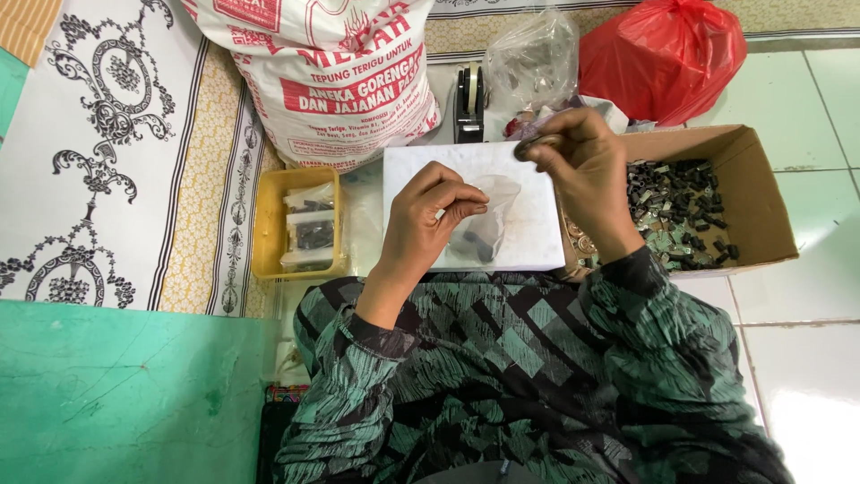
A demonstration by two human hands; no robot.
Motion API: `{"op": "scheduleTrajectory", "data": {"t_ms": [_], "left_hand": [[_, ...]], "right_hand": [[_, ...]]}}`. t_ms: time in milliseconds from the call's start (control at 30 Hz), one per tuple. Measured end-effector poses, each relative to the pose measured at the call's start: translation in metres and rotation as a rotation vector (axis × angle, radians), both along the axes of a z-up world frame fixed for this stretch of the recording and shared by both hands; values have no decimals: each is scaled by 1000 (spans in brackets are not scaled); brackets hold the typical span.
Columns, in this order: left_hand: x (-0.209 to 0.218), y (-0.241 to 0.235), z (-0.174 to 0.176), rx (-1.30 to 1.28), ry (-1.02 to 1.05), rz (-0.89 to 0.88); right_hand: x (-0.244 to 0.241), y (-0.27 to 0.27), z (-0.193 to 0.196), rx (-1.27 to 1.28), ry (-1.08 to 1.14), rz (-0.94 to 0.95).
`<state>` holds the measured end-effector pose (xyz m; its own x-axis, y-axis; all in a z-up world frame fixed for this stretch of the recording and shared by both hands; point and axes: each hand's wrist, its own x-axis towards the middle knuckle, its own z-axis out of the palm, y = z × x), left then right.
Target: The person assembles small metal buttons by hand, attaching black plastic backs to the button fronts. They then place the assembled buttons into a small plastic bag and wipe their hands with a tissue.
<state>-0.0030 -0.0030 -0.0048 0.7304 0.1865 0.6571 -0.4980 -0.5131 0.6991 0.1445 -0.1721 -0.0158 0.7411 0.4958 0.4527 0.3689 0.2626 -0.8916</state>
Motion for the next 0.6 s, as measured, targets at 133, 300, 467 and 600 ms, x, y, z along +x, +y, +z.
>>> {"op": "scheduleTrajectory", "data": {"t_ms": [133, 300, 467, 600], "left_hand": [[0, 0, -4, -15, 9, 10], [-3, 3, -1, 3, -20, -3], [-1, 6, -2, 54, -25, -4], [-2, 10, 4, 139, -14, 1]], "right_hand": [[-24, 5, 29, -123, -47, 119], [-31, 8, 49, -670, -444, 187], [-41, 1, 81, -944, -624, 293], [-27, -3, 82, -902, -986, 351]]}}
